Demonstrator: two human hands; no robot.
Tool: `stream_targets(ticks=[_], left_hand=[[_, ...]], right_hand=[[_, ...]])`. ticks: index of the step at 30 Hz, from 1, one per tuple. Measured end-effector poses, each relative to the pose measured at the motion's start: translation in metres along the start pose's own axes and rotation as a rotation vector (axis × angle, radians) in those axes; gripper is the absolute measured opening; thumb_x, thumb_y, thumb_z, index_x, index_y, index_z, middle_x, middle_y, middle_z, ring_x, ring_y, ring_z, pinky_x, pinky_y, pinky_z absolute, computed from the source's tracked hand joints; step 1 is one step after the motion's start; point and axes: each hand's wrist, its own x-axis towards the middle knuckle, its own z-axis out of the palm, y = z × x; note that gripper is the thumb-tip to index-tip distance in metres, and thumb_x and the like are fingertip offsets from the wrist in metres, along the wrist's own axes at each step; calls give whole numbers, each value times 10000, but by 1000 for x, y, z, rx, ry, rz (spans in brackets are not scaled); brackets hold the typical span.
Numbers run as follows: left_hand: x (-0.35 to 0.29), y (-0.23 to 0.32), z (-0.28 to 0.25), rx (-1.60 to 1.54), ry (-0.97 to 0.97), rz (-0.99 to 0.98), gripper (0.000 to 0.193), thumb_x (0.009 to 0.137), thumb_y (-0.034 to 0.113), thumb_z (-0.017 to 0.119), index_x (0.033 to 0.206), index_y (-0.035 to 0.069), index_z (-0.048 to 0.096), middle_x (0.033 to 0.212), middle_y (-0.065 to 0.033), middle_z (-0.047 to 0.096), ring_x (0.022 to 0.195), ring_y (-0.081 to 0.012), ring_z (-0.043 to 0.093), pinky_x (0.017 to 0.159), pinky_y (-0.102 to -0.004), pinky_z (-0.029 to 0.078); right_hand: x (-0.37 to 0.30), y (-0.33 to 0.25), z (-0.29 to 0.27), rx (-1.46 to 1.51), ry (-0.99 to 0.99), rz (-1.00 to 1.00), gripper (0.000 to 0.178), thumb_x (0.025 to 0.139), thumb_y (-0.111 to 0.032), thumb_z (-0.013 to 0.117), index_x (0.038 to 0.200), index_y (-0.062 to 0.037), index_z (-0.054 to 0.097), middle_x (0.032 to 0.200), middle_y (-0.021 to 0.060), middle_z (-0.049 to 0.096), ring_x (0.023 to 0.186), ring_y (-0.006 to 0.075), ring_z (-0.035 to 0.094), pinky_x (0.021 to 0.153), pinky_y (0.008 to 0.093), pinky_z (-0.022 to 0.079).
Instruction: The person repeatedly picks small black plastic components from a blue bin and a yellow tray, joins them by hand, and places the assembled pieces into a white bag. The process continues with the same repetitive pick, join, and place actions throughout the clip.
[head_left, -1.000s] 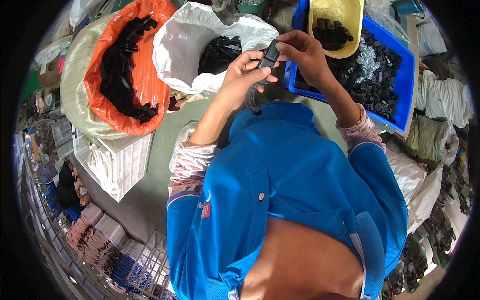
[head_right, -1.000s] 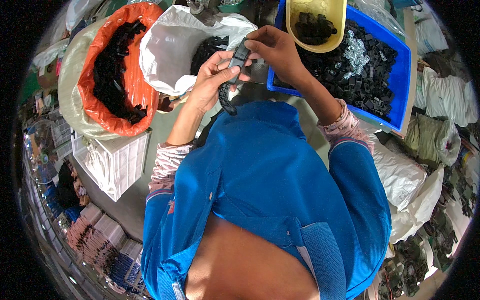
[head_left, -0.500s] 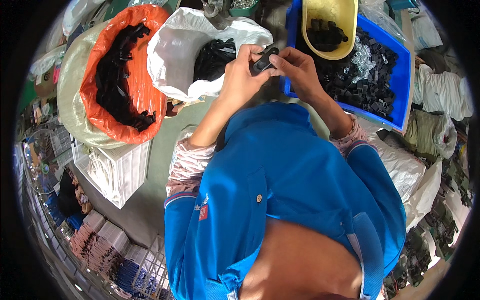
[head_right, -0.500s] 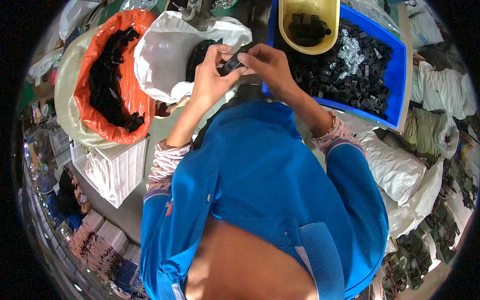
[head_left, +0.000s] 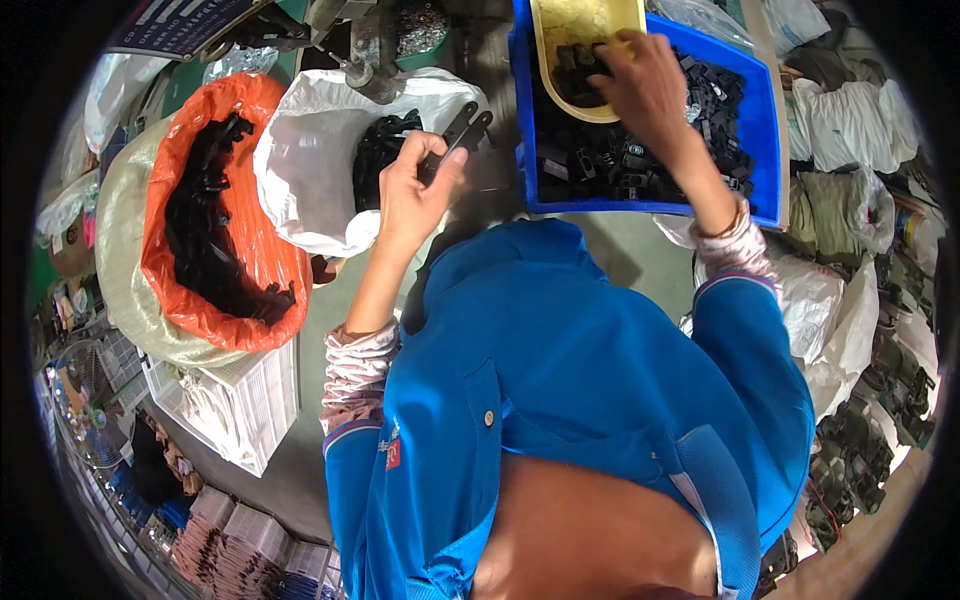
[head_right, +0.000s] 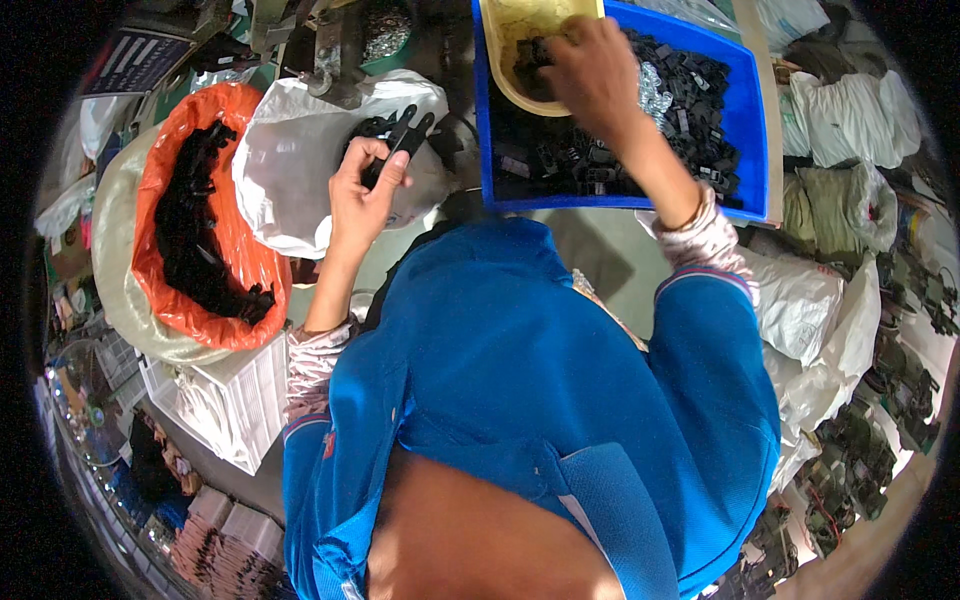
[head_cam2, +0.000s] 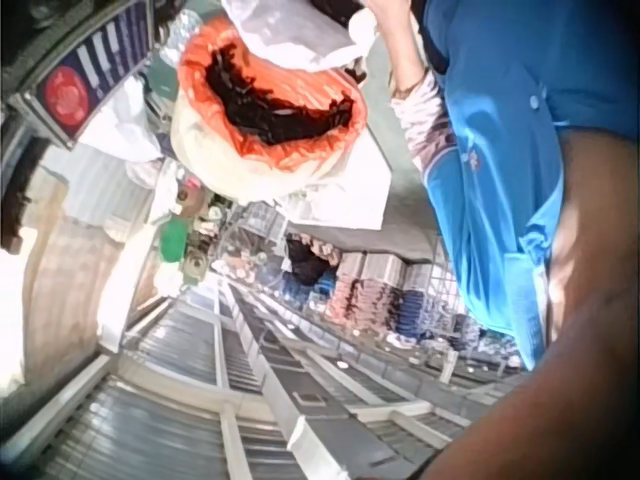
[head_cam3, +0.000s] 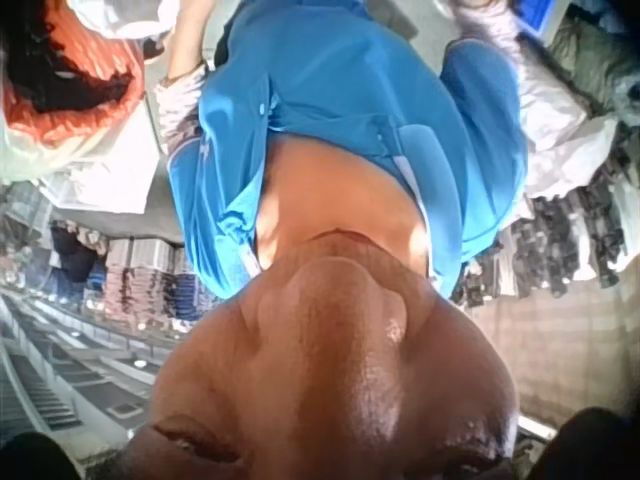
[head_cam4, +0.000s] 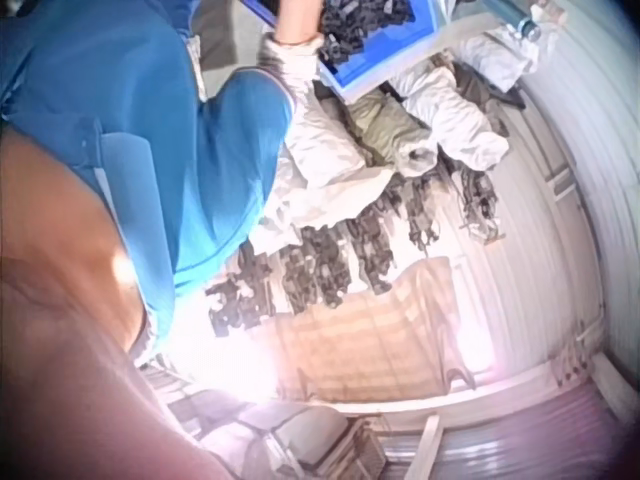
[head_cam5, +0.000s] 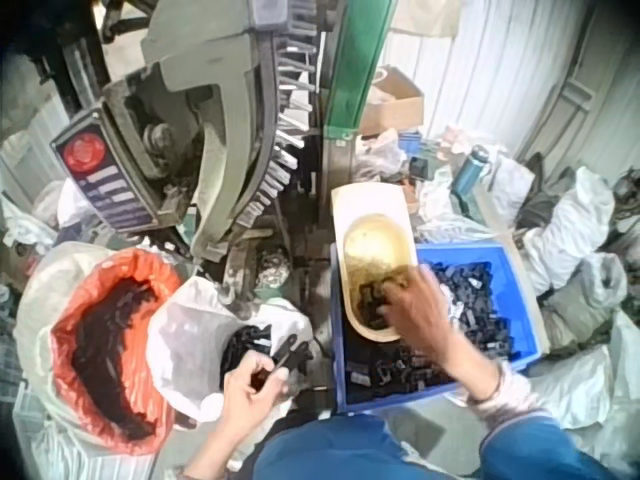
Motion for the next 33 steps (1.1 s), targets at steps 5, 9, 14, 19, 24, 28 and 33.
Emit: stream_targets(ticks=[5,9,14,19,24,28,33], left_hand=[[10,9,-5,130,-96,40,223,878,182,708,989,35,583,721,-59,629,623,-79,505,587,-238,428],[10,2,-19,123,-83,69,202,872,175,704,961,38,586,718,-73,613,608,-93,473,572,-261,412],[29,3,-33,33,-98,-13,194,860,155,706,922,35,567,682,-48,575,628,-83,460,571,-252,392],[38,-23,-49,-70,-62,-62,206,832,118,727,884,34,545,752,-17,612,659,-67,461,595,-227,397],[43,-26,-63,-18,19,242,247,804,73,753,819,16,513,1079,-118,694,903,-198,658,809,-293,500],[45,-25,-80,-26,-38,186,262,805,68,742,775,4,490,1211,-169,666,960,-216,670,835,-304,506],[50,-31,-99,-59,-91,197,203,826,5,726,807,-11,524,1240,-183,652,1096,-190,618,912,-310,486]], right_hand=[[1,44,15,-275,-47,-80,221,748,-133,766,942,-56,692,936,127,619,908,287,597,731,400,517],[-7,24,-9,485,-66,263,264,827,-98,741,1040,26,645,942,121,666,778,217,663,681,320,544],[-4,-18,-3,1357,-183,545,277,957,-80,606,1201,51,598,1009,108,684,835,151,679,761,283,569],[16,-62,7,1711,-293,586,336,1022,-191,517,1271,25,576,911,85,682,764,133,664,683,252,548],[37,-101,23,1712,-338,551,344,989,-199,580,1260,13,576,822,43,643,679,105,610,623,245,503],[50,-117,34,1655,-384,510,341,958,-180,632,1235,14,584,807,32,624,672,100,596,616,246,494],[62,-128,50,1531,-329,369,298,954,-158,641,1184,28,611,894,77,671,731,121,627,666,255,522]])
